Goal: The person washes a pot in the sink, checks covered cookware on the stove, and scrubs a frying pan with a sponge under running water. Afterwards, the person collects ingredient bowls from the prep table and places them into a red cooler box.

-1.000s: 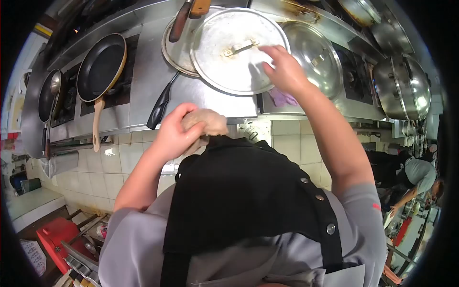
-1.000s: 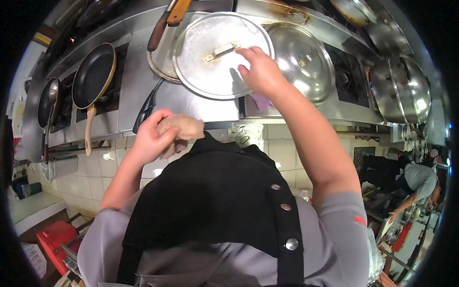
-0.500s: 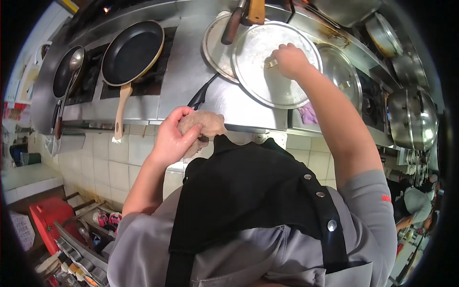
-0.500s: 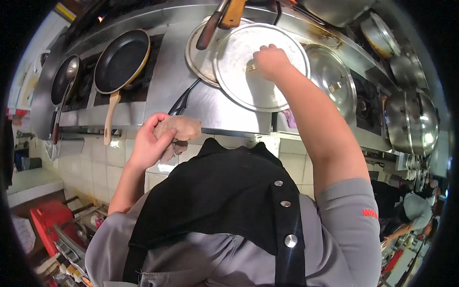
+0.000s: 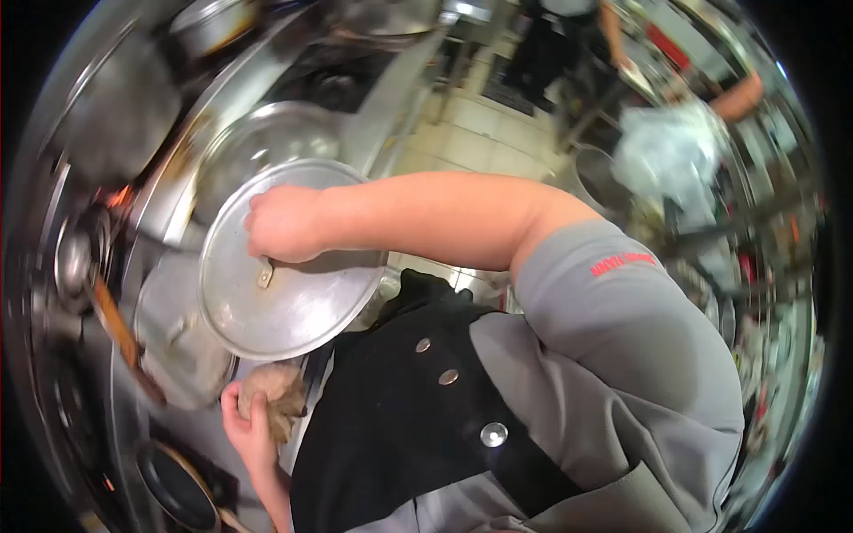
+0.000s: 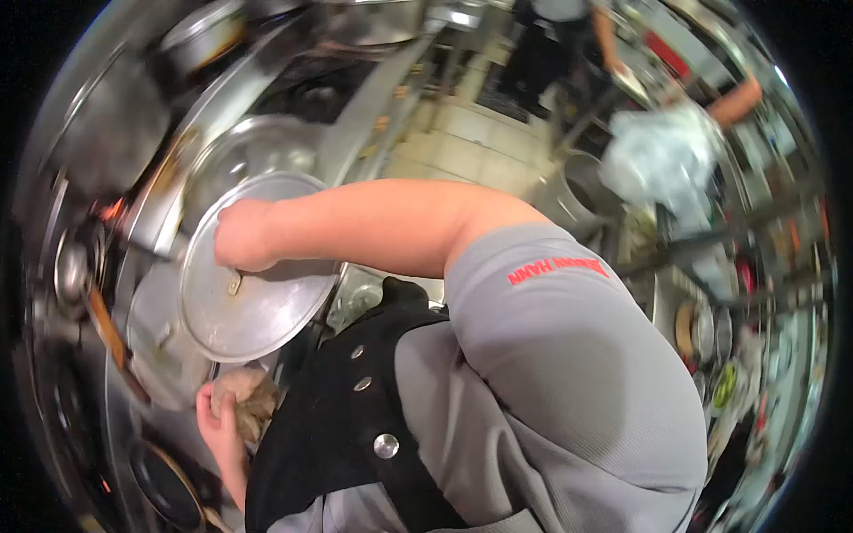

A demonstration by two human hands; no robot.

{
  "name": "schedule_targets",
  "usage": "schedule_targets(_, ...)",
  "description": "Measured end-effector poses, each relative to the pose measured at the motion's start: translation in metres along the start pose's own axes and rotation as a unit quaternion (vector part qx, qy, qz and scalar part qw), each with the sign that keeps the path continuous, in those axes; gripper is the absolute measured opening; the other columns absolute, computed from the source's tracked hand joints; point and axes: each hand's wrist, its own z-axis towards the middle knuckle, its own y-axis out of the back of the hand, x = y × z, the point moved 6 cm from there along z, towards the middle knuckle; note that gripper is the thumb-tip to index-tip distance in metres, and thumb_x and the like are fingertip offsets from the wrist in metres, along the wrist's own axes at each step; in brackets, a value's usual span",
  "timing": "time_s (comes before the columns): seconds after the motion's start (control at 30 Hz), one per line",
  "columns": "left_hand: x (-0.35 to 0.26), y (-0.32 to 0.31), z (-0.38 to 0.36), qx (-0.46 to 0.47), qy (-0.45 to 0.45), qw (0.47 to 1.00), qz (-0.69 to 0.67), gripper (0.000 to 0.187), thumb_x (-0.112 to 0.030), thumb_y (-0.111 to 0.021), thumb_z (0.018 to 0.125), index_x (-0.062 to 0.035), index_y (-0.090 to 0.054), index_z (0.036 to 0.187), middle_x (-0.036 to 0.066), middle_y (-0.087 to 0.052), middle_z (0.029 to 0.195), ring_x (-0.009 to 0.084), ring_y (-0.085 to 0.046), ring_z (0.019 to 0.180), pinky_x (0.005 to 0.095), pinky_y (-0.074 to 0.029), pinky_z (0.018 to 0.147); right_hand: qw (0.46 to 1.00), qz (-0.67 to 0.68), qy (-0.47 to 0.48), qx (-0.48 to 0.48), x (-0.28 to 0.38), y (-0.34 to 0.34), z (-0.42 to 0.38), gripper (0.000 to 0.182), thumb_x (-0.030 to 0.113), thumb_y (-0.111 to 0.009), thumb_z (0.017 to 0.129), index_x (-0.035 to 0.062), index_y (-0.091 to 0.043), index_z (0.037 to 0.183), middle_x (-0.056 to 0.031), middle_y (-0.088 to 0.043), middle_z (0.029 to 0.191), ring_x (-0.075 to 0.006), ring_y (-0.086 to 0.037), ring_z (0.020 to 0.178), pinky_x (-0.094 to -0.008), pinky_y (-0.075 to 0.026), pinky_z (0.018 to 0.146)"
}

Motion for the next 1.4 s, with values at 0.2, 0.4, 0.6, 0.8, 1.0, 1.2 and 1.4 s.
schedule_targets(0.2, -0.045, -0.076, 0.042, 0.093, -0.041, 0.995, 0.005, 0.024, -0.005, -0.064, 0.09, -0.0008, -0.053, 0.11, 0.004, -0.059, 0.1, 0.0104, -0.055, 0.091, 0.0254, -0.045, 0.085, 0.963, 0.046, -0.264, -0.019, -0.109, 0.02, -0.198, 0.016, 0.019, -0.062, 0.076, 0.0133, -0.072, 0.088, -0.0128, -0.068, 0.088, -0.035, -0.064, 0.09, -0.0463, -0.051, 0.079)
schedule_targets(0.4, -0.084, -0.185, 0.059, 0.202, -0.015, 0.975, 0.087, 0.022, -0.005, -0.064, 0.09, -0.0011, -0.053, 0.108, 0.005, -0.06, 0.099, 0.0101, -0.055, 0.09, 0.0254, -0.045, 0.084, 0.847, 0.029, -0.526, -0.078, -0.173, -0.06, -0.444, 0.019, 0.017, -0.059, 0.075, 0.0124, -0.072, 0.089, -0.0139, -0.067, 0.088, -0.035, -0.063, 0.093, -0.0454, -0.051, 0.083)
schedule_targets(0.6, -0.127, -0.28, 0.081, 0.202, -0.035, 0.967, 0.152, 0.02, -0.004, -0.063, 0.089, -0.001, -0.053, 0.106, 0.005, -0.06, 0.098, 0.0108, -0.055, 0.089, 0.0259, -0.045, 0.084, 0.707, 0.022, -0.7, -0.093, -0.207, -0.114, -0.633, 0.017, 0.018, -0.061, 0.079, 0.012, -0.072, 0.091, -0.0148, -0.066, 0.094, -0.0336, -0.062, 0.097, -0.0448, -0.051, 0.085)
schedule_targets(0.8, -0.136, -0.334, 0.095, 0.197, -0.026, 0.953, 0.231, 0.02, -0.006, -0.066, 0.089, -0.0003, -0.055, 0.103, 0.005, -0.06, 0.096, 0.0114, -0.055, 0.088, 0.0259, -0.045, 0.083, 0.549, 0.057, -0.822, -0.14, -0.259, -0.148, -0.753, 0.02, 0.021, -0.059, 0.086, 0.0163, -0.071, 0.102, -0.0147, -0.065, 0.105, -0.0343, -0.062, 0.103, -0.0437, -0.05, 0.089)
schedule_targets(1.0, -0.116, -0.351, 0.106, 0.165, -0.027, 0.923, 0.347, 0.018, -0.01, -0.067, 0.086, -0.0001, -0.056, 0.098, 0.005, -0.061, 0.084, 0.0115, -0.055, 0.076, 0.0271, -0.046, 0.07, 0.45, 0.109, -0.878, -0.121, -0.323, -0.202, -0.829, 0.028, 0.024, -0.052, 0.092, 0.0196, -0.069, 0.114, -0.0125, -0.061, 0.127, -0.0348, -0.057, 0.118, -0.0457, -0.043, 0.101)
schedule_targets(1.2, -0.085, -0.342, 0.113, 0.144, 0.026, 0.902, 0.406, 0.018, -0.011, -0.068, 0.086, -0.0002, -0.057, 0.095, 0.005, -0.062, 0.082, 0.0115, -0.055, 0.071, 0.0284, -0.047, 0.066, 0.423, 0.038, -0.9, -0.103, -0.367, -0.251, -0.883, 0.037, 0.029, -0.038, 0.098, 0.0174, -0.06, 0.126, -0.017, -0.062, 0.125, -0.037, -0.059, 0.116, -0.0484, -0.044, 0.1)
schedule_targets(1.4, -0.075, -0.34, 0.114, 0.121, 0.066, 0.9, 0.414, 0.02, -0.013, -0.068, 0.086, 0.0008, -0.058, 0.096, 0.007, -0.064, 0.082, 0.012, -0.057, 0.072, 0.0285, -0.048, 0.066, 0.423, 0.051, -0.9, -0.091, -0.4, -0.257, -0.909, 0.042, 0.033, -0.033, 0.1, 0.0169, -0.056, 0.13, -0.0194, -0.06, 0.129, -0.039, -0.055, 0.121, -0.0506, -0.042, 0.102)
